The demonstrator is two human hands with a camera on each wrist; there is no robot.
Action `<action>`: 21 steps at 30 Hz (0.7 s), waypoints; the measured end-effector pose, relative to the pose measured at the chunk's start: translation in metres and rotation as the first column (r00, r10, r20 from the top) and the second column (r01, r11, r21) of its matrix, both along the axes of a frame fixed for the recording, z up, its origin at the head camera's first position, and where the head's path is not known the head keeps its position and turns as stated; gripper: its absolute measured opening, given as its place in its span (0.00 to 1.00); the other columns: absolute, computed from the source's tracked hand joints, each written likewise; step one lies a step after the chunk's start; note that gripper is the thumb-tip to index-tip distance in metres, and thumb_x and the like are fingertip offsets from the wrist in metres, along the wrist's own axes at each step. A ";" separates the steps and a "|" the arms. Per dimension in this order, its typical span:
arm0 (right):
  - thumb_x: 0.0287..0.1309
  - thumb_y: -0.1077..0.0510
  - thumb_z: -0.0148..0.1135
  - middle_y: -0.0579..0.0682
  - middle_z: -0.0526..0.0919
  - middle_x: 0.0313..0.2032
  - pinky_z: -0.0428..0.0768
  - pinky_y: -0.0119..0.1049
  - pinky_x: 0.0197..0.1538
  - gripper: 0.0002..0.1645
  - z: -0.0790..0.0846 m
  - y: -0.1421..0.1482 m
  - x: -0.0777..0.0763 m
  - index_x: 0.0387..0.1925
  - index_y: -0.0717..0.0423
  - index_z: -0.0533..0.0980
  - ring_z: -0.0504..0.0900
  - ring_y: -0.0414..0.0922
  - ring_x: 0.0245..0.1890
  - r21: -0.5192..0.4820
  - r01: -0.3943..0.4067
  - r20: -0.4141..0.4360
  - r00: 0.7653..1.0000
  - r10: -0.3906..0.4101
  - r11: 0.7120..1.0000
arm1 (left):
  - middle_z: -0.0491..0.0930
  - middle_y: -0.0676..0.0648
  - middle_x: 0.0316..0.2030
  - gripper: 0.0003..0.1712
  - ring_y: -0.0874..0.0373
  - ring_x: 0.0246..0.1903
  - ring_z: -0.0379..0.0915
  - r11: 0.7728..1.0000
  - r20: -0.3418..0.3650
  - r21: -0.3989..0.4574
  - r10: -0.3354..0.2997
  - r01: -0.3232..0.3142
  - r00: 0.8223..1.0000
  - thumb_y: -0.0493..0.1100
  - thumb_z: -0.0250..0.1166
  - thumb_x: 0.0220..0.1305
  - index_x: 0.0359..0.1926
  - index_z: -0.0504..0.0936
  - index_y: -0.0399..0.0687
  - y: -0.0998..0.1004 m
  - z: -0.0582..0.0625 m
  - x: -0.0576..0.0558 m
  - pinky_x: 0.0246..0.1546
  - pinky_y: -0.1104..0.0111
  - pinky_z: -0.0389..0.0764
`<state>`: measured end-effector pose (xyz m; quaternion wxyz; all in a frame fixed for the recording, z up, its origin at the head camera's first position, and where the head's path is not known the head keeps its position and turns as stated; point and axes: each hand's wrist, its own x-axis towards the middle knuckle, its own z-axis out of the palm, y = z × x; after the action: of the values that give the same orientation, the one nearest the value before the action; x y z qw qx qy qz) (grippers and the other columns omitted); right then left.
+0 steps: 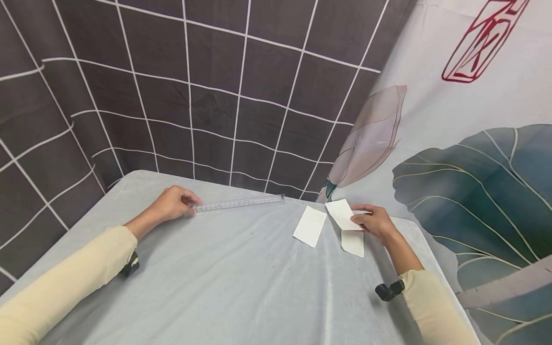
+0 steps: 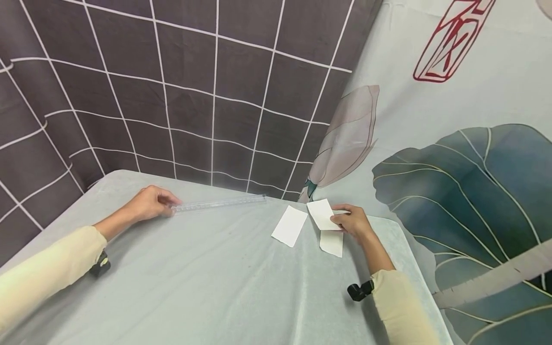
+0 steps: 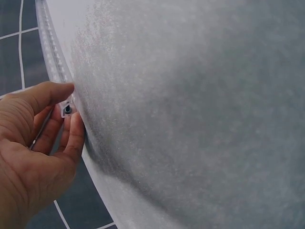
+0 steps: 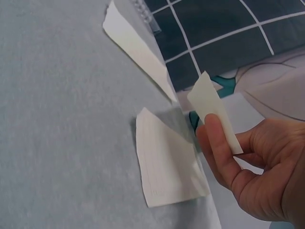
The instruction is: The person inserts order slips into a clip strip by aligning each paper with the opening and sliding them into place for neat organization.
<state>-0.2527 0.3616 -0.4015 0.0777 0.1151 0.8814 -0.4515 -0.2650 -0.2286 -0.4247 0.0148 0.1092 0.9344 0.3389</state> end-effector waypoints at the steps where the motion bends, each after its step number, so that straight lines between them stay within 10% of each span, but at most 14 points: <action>1: 0.76 0.61 0.69 0.63 0.87 0.59 0.87 0.31 0.43 0.35 0.000 -0.002 0.000 0.79 0.66 0.73 0.84 0.39 0.43 0.003 0.003 0.003 1.000 -0.003 1.000 | 0.95 0.37 0.44 0.19 0.49 0.43 0.86 1.000 -0.001 0.001 -0.003 0.003 1.000 0.31 0.81 0.52 0.48 0.96 0.38 0.000 0.000 0.000 0.46 0.61 0.79; 21: 0.75 0.62 0.69 0.54 0.90 0.50 0.86 0.31 0.43 0.32 0.004 -0.023 0.001 0.76 0.67 0.75 0.84 0.39 0.41 -0.005 0.006 0.035 0.999 -0.006 1.000 | 0.94 0.36 0.45 0.20 0.52 0.41 0.82 1.000 0.033 0.025 -0.004 0.003 0.999 0.29 0.80 0.52 0.49 0.95 0.37 -0.001 0.002 0.002 0.43 0.64 0.77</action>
<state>-0.2520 0.3388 -0.3974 0.0922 0.1256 0.8784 -0.4518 -0.2634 -0.2297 -0.4231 0.0296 0.1055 0.9295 0.3521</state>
